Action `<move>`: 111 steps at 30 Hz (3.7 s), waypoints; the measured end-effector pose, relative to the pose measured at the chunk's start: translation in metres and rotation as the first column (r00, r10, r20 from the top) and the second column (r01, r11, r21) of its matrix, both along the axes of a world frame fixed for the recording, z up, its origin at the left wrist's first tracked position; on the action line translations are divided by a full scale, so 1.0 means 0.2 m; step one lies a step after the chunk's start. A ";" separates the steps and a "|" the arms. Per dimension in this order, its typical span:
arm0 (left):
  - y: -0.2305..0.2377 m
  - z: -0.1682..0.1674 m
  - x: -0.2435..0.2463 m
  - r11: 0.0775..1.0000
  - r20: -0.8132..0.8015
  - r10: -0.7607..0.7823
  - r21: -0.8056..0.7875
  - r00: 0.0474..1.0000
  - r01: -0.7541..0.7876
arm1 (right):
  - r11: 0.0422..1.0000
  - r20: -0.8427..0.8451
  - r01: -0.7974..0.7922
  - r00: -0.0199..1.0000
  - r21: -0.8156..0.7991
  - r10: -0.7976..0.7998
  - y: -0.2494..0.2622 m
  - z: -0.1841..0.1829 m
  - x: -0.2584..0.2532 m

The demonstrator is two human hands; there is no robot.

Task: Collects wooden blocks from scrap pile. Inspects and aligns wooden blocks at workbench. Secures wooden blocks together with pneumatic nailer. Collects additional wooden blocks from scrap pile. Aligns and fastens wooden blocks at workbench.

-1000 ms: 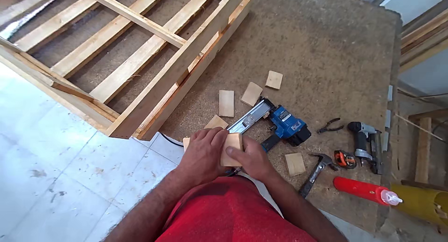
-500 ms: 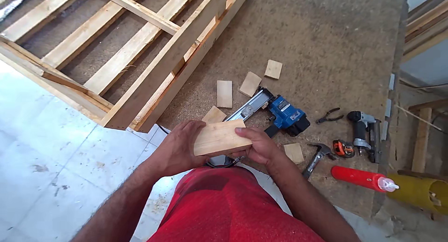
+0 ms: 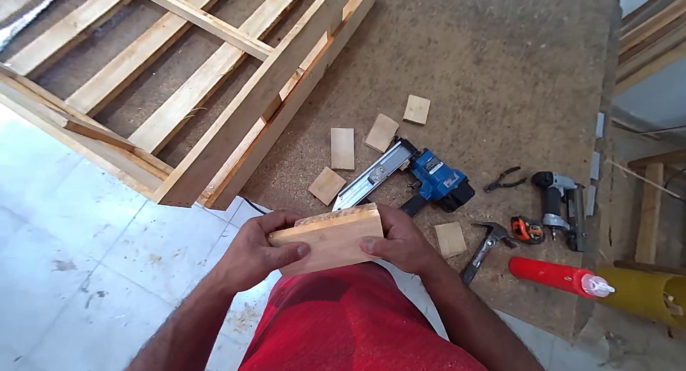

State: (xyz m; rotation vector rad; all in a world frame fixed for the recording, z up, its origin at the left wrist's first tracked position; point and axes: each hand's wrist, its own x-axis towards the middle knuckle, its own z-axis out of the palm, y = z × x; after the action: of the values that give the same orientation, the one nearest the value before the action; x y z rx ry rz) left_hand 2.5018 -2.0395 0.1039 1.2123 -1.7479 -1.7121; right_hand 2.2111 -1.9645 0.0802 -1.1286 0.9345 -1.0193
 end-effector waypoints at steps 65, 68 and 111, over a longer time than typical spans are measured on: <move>-0.24 -1.08 0.34 0.870 0.212 0.039 0.474 0.976 -0.138 | 0.858 -0.801 -0.057 0.331 0.510 0.498 -0.39 0.33 0.54; -0.21 -1.08 0.35 0.859 0.220 0.031 0.493 0.975 -0.139 | 0.919 -0.776 -0.042 0.522 0.393 0.355 -0.21 0.15 0.43; -0.47 -0.67 -0.46 0.912 -0.045 0.085 0.406 0.995 -0.060 | 0.892 -0.832 0.383 0.555 0.242 -0.012 -0.24 -0.40 -0.36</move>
State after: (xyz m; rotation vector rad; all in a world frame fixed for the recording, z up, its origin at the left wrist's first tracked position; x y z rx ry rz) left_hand 2.4088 -2.1338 -0.0303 1.3526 -1.3292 -2.1104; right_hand 2.1387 -2.0122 0.0007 -1.1431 1.9819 -0.3696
